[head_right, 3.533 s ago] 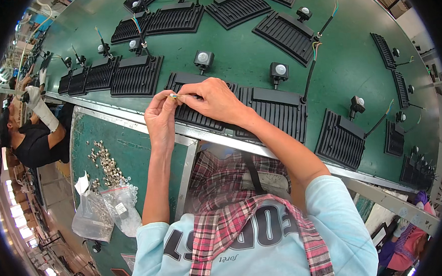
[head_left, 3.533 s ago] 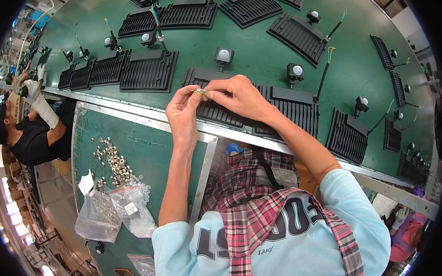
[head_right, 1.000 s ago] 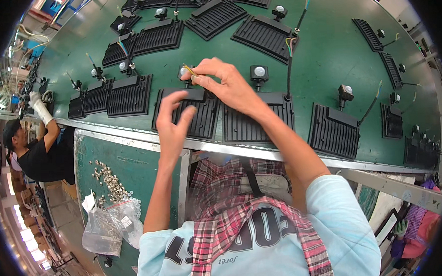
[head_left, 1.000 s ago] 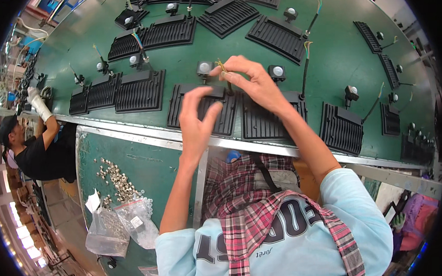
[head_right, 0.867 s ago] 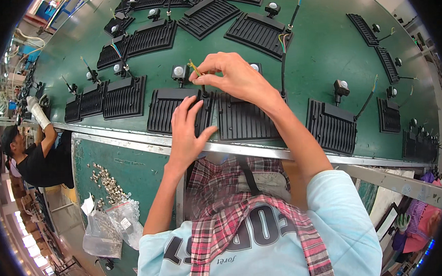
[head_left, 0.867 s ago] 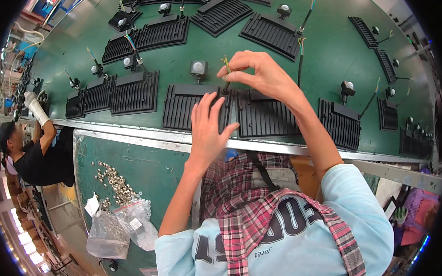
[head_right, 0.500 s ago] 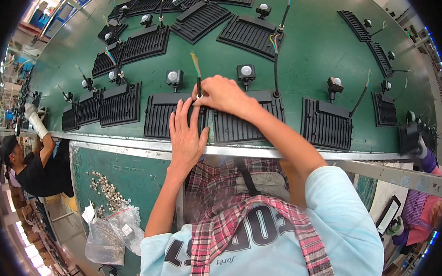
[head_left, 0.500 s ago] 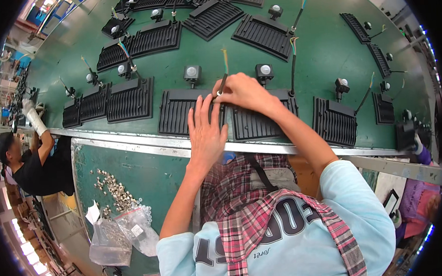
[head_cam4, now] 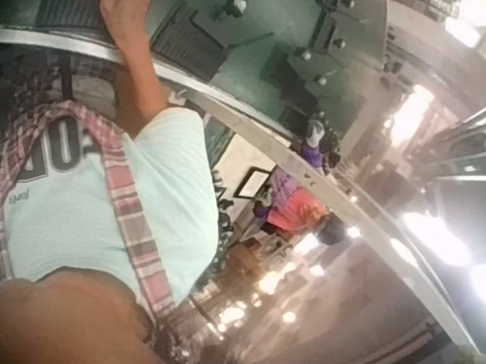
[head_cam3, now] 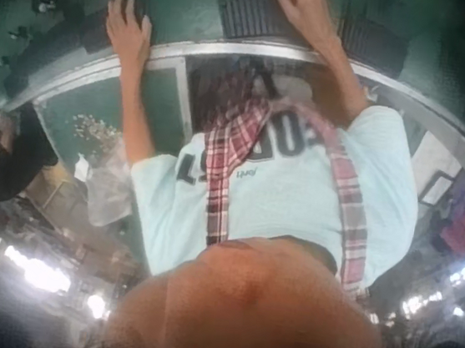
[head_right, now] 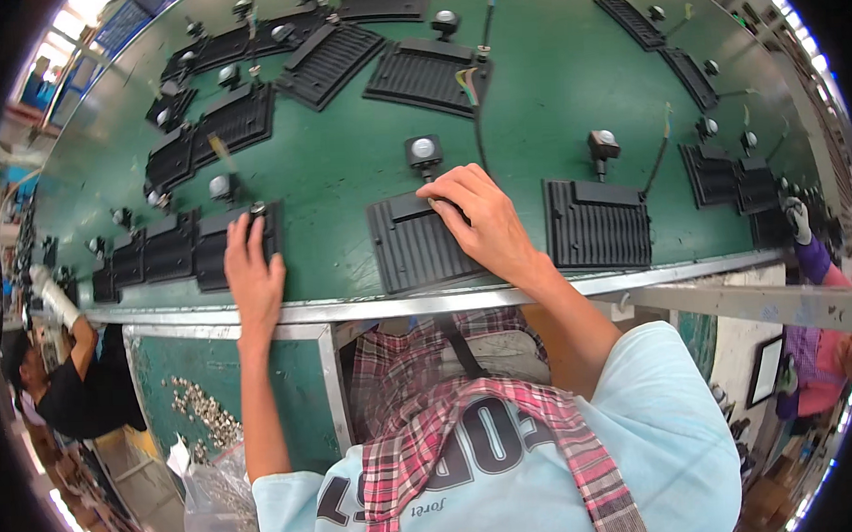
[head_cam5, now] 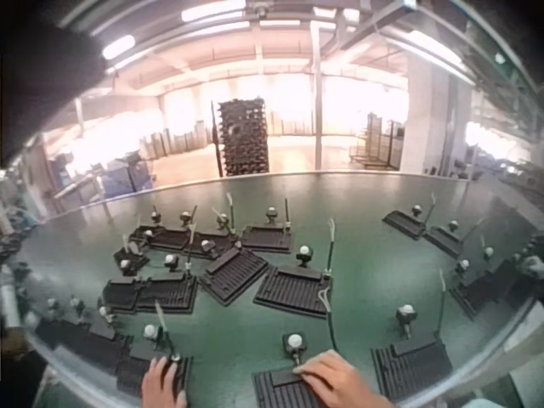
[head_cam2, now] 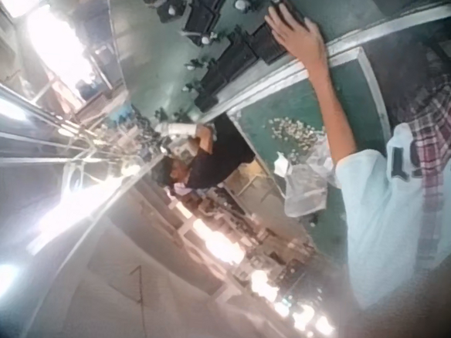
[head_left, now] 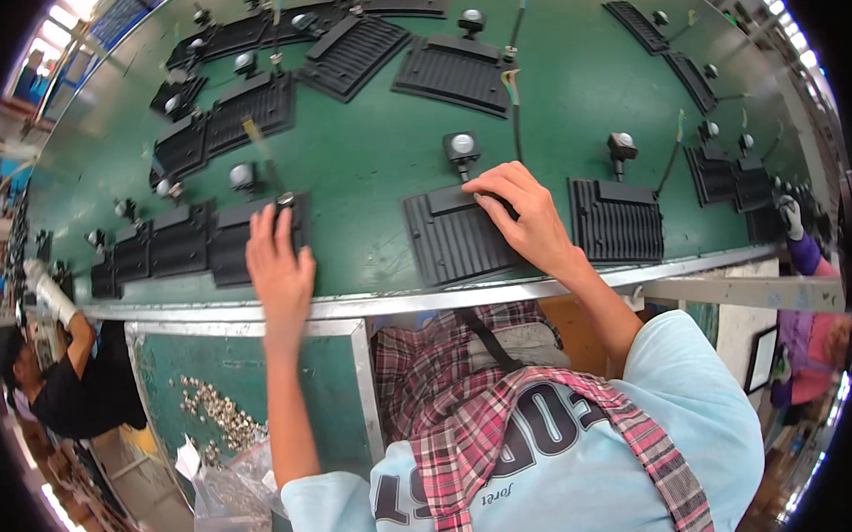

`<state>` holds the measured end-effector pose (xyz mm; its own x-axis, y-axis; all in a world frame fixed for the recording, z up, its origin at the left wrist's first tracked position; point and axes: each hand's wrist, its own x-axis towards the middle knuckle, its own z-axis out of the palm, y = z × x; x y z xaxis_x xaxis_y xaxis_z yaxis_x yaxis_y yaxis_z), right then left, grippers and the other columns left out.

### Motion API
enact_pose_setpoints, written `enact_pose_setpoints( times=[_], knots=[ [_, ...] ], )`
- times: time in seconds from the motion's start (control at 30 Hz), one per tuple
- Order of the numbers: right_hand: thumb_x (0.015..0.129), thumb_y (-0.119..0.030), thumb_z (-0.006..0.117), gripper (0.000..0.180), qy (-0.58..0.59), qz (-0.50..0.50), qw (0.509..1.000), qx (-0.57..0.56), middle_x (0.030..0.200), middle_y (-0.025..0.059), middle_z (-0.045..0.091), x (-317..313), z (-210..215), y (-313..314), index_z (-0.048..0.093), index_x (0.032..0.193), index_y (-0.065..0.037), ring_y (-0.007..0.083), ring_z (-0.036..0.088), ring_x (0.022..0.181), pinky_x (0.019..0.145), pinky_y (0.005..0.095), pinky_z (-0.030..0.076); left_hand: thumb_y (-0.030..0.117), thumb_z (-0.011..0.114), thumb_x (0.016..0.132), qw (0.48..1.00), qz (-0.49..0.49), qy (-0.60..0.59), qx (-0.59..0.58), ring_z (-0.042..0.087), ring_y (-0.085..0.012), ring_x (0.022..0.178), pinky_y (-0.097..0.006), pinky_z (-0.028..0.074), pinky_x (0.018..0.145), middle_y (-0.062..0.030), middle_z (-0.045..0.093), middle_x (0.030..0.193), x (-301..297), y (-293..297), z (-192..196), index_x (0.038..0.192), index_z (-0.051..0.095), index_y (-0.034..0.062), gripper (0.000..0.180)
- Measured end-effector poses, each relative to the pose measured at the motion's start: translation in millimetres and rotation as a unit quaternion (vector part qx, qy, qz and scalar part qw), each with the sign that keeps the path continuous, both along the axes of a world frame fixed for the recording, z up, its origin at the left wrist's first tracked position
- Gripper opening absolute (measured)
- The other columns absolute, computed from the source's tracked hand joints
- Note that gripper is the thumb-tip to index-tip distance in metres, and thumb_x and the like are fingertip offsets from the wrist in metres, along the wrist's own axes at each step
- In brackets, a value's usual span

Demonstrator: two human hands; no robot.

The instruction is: The person assembles black plastic lighting fixtures by hand, connecting wires and sensors to light fixture housings on a production line table.

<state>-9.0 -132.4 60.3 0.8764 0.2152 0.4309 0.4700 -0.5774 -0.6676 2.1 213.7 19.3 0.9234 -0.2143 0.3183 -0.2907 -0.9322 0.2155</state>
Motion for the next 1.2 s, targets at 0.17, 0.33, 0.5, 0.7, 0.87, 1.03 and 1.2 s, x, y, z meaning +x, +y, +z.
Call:
enact_pose_setpoints(
  times=[0.17, 0.33, 0.5, 0.7, 0.87, 1.03, 1.2],
  knots=[
    [0.086, 0.001, 0.061, 0.020, -0.079, -0.150, 0.984, 0.060, 0.101, 0.0130, 0.062, -7.8, 7.2, -28.7, 0.062, 0.106, -0.001, 0.0292, 0.059, 0.093, 0.084, 0.0359, 0.048, 0.006, 0.052, 0.088, 0.997, 0.070, -0.027, 0.027, 0.031, -0.0356, 0.139, -0.047, 0.024, 0.114, -0.0171, 0.033, 0.151, 2.6, 32.7, -0.5, 0.141, 0.045, 0.0038, 0.053],
    [0.095, -0.013, 0.057, 0.025, -0.045, -0.187, 0.972, 0.136, 0.102, 0.0116, 0.062, 43.6, 7.5, -51.2, 0.060, 0.116, 0.000, 0.0234, 0.060, 0.092, 0.083, 0.0348, 0.049, 0.008, 0.054, 0.086, 0.980, -0.080, -0.043, -0.178, 0.036, -0.0356, 0.136, -0.047, 0.026, 0.115, -0.0176, 0.043, 0.143, -13.9, -94.3, 33.3, 0.130, 0.053, 0.0002, 0.044],
    [0.098, -0.021, 0.053, 0.030, 0.130, -0.019, 0.933, 0.336, 0.087, 0.0058, 0.062, 82.2, 14.4, -29.2, 0.064, 0.116, 0.001, 0.0134, 0.059, 0.074, 0.071, 0.0293, 0.050, 0.031, 0.072, 0.082, 0.963, -0.255, 0.071, -0.055, 0.028, -0.0297, 0.145, -0.052, 0.019, 0.118, -0.0122, 0.034, 0.154, -31.6, -176.7, 14.3, 0.146, 0.038, 0.0031, 0.077],
    [0.097, -0.023, 0.055, 0.027, 0.230, 0.072, 0.921, 0.305, 0.066, -0.0016, 0.058, 71.9, 22.1, -14.8, 0.072, 0.094, -0.002, 0.0037, 0.047, 0.057, 0.050, 0.0224, 0.035, 0.033, 0.072, 0.082, 0.966, -0.249, 0.067, 0.017, 0.027, -0.0266, 0.146, -0.053, 0.017, 0.119, -0.0082, 0.033, 0.155, -8.5, -135.0, 16.0, 0.148, 0.037, 0.0082, 0.079],
    [0.095, -0.021, 0.058, 0.025, 0.250, 0.137, 0.918, 0.277, 0.057, 0.0007, 0.056, 63.0, 16.6, 23.6, 0.073, 0.090, -0.002, 0.0064, 0.047, 0.049, 0.048, 0.0258, 0.037, 0.017, 0.069, 0.087, 0.959, -0.144, 0.074, -0.233, 0.049, -0.0272, 0.126, -0.041, 0.036, 0.107, -0.0131, 0.052, 0.135, 2.9, -115.4, 32.1, 0.137, 0.053, 0.0042, 0.054],
    [0.091, -0.019, 0.062, 0.022, 0.104, 0.105, 0.981, 0.127, 0.067, 0.0148, 0.065, 57.7, 3.6, 45.5, 0.072, 0.093, 0.000, 0.0237, 0.060, 0.055, 0.055, 0.0349, 0.046, 0.013, 0.067, 0.093, 0.867, 0.003, 0.070, -0.494, 0.054, -0.0082, 0.078, -0.023, 0.046, 0.076, 0.0004, 0.060, 0.091, 8.5, -151.9, 49.8, 0.115, 0.068, -0.0023, 0.026],
    [0.091, -0.018, 0.062, 0.019, 0.055, 0.132, 0.981, 0.128, 0.081, 0.0163, 0.069, 58.1, -1.0, 56.8, 0.071, 0.094, -0.001, 0.0302, 0.066, 0.068, 0.064, 0.0351, 0.051, 0.015, 0.067, 0.093, 0.688, 0.047, 0.174, -0.703, 0.055, -0.0090, 0.076, -0.023, 0.046, 0.071, -0.0036, 0.063, 0.092, 19.2, -131.4, 32.8, 0.106, 0.068, -0.0066, 0.025]
  ],
)
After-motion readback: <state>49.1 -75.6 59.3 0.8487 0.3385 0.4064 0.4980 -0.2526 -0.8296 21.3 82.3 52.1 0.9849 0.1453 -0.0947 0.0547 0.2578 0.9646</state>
